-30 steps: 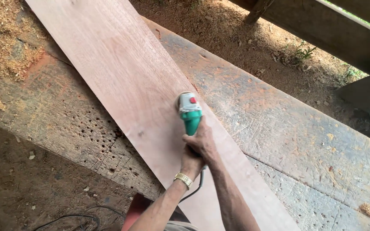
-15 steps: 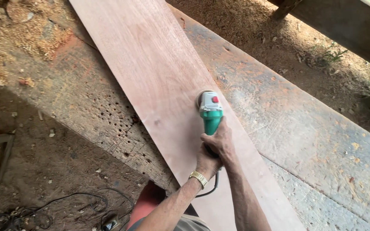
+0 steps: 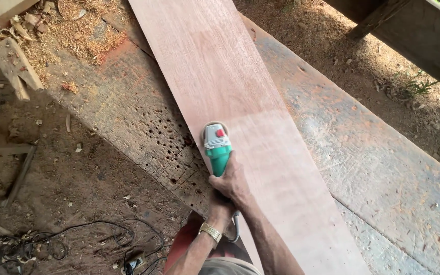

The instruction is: The person uses a handheld electric sander to smooth the surface of a long, rectangular wooden plank resting on a workbench. The person moves the sander back and forth along the length of the plank, covering the entire surface area.

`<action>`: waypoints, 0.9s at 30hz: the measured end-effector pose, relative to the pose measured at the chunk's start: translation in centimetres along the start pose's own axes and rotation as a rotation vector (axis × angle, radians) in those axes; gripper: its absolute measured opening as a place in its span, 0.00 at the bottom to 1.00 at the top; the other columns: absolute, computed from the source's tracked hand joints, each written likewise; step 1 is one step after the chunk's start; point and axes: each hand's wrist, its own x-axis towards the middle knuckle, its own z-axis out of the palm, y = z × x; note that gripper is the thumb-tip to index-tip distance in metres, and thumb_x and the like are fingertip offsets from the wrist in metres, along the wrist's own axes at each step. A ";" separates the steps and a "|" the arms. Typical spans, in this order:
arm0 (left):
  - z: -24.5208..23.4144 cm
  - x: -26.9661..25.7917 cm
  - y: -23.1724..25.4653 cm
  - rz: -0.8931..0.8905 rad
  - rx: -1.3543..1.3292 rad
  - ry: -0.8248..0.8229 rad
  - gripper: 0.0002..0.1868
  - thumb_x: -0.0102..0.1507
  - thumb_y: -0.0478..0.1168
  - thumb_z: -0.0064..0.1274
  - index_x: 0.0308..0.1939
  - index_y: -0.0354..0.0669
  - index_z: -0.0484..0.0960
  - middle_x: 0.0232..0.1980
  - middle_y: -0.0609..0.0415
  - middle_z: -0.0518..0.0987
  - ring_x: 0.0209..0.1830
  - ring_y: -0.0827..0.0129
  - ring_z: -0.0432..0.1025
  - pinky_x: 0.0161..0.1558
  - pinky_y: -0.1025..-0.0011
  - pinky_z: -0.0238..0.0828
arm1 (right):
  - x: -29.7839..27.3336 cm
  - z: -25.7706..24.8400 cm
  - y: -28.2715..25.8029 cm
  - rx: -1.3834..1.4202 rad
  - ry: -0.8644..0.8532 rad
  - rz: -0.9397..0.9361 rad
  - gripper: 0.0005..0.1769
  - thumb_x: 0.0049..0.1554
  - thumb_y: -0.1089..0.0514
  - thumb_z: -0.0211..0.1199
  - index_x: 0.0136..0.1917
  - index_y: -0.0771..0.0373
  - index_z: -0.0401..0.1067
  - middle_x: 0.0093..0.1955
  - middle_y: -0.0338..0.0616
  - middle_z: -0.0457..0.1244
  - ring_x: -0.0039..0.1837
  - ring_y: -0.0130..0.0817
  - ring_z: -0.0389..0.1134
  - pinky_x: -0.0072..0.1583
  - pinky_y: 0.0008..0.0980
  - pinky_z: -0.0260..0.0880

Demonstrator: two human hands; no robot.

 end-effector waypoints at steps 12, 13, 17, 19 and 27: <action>-5.6 3.4 0.7 0.150 0.654 0.204 0.20 0.67 0.44 0.48 0.58 0.36 0.67 0.45 0.46 0.83 0.41 0.67 0.81 0.45 0.69 0.82 | 3.1 3.5 -4.6 -0.049 -0.044 -0.147 0.38 0.42 0.63 0.73 0.61 0.71 0.56 0.48 0.67 0.66 0.49 0.56 0.73 0.49 0.46 0.80; -5.2 3.9 1.0 0.154 0.646 0.185 0.19 0.67 0.44 0.49 0.57 0.36 0.69 0.45 0.46 0.83 0.41 0.66 0.81 0.45 0.69 0.82 | 3.4 3.1 -4.5 -0.015 -0.037 -0.140 0.40 0.41 0.63 0.73 0.62 0.70 0.56 0.48 0.66 0.66 0.49 0.55 0.73 0.49 0.45 0.80; -2.3 5.8 0.3 0.295 0.461 0.077 0.20 0.66 0.41 0.52 0.58 0.37 0.68 0.48 0.50 0.82 0.45 0.69 0.79 0.46 0.69 0.81 | 3.8 0.0 -3.0 0.031 -0.032 -0.023 0.40 0.41 0.62 0.69 0.64 0.68 0.54 0.47 0.65 0.68 0.47 0.54 0.75 0.48 0.41 0.82; -0.3 6.5 -0.5 0.357 0.374 0.026 0.21 0.65 0.39 0.53 0.60 0.37 0.67 0.49 0.51 0.81 0.46 0.70 0.78 0.47 0.70 0.80 | 3.5 -2.5 -2.6 -0.014 0.022 -0.048 0.38 0.42 0.60 0.71 0.61 0.69 0.56 0.45 0.66 0.68 0.47 0.54 0.75 0.48 0.42 0.81; 8.3 6.8 2.6 0.225 0.051 -0.121 0.22 0.64 0.36 0.55 0.60 0.36 0.66 0.47 0.52 0.80 0.43 0.70 0.77 0.40 0.72 0.81 | 4.9 -9.9 1.3 -0.024 0.174 -0.053 0.39 0.39 0.58 0.74 0.57 0.70 0.56 0.42 0.66 0.68 0.46 0.57 0.74 0.48 0.45 0.79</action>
